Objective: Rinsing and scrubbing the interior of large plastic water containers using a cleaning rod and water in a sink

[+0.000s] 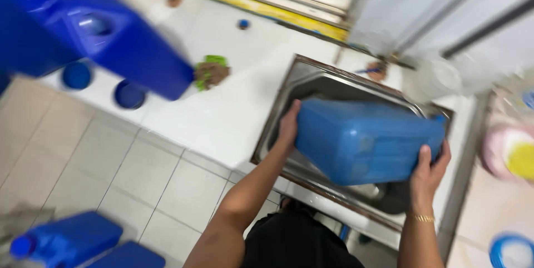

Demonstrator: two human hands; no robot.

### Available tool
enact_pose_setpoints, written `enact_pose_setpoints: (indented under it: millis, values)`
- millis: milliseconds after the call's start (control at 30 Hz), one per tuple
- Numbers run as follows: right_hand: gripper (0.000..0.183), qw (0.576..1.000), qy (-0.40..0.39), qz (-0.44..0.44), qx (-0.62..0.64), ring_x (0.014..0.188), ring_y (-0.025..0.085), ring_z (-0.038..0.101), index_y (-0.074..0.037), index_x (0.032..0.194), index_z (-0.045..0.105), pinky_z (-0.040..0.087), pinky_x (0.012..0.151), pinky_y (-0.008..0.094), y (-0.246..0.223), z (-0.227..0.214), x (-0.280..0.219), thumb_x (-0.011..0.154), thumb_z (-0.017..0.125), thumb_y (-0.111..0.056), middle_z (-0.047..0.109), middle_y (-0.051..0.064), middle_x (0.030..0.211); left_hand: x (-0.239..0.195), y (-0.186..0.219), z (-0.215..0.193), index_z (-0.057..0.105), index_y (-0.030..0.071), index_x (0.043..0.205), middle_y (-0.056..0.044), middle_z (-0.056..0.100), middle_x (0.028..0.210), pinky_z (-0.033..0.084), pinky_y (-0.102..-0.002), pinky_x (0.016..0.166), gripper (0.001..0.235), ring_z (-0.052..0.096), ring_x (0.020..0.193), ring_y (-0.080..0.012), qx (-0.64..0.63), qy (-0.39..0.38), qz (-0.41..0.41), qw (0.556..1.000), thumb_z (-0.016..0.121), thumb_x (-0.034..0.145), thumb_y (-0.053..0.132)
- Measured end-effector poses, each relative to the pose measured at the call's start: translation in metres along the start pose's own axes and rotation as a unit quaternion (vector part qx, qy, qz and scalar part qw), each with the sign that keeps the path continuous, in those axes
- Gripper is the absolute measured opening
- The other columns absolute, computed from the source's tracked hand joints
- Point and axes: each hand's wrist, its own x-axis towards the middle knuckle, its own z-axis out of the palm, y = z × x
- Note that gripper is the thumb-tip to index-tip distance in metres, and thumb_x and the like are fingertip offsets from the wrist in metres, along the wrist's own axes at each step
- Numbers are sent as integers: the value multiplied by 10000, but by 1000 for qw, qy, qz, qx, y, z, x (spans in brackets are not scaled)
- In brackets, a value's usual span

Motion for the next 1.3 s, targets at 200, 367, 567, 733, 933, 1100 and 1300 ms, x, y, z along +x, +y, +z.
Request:
enact_pose_setpoints:
  millis: [200,367,567,733,933,1100,1300]
  values:
    - [528,1000,-9,-2,-24,1367,460,444,152,1535,392,338,1125,505,29,14,-21,1151,528,-184,457,387,1498,-71,8,-28,562,38,1461,-193,621,1419,535,-414,1048,934,637,1244,-321,-2,-2,21,1000,550,804,702]
    - [591,988,-28,138,-62,1291,403,498,70,1524,472,391,1029,489,54,13,-12,1131,580,-359,521,307,1450,-89,3,-24,512,68,1496,-168,599,1442,504,-462,1105,945,623,1260,-341,-1,16,-40,999,512,821,730]
    - [564,994,-37,37,-100,1275,460,521,98,1507,535,380,1038,507,77,1,-2,1146,579,-333,573,347,1410,-112,-3,-18,534,115,1500,-139,615,1439,508,-433,1092,889,623,1262,-315,-20,52,-41,998,531,834,704]
    - [516,996,-24,-75,-42,1327,458,502,162,1512,508,374,1088,506,58,-6,0,1176,522,-229,553,377,1443,-115,-20,-19,623,134,1430,-114,635,1438,478,-360,1107,859,605,1310,-259,-20,83,18,996,537,802,713]
    - [532,998,-33,8,-49,1290,402,539,87,1481,554,419,1057,492,31,-14,-1,1119,586,-302,589,302,1410,-134,-24,-25,567,155,1488,-145,676,1360,533,-390,1051,841,669,1200,-288,-54,72,-41,995,513,844,693]
    - [586,992,-33,97,70,1315,274,517,96,1471,485,423,1103,382,54,-31,-4,1087,644,-317,529,246,1471,-139,-28,-41,246,196,1635,-201,437,1579,434,-547,1160,931,491,1407,-386,-53,-104,-46,992,486,861,656]
    - [580,966,-166,172,102,1377,293,466,-41,1515,469,375,1145,422,3,-31,3,1096,435,-441,472,144,1540,-131,7,-41,526,128,1403,-160,624,1313,577,-511,1007,921,646,1168,-338,-46,-282,72,956,911,608,388]
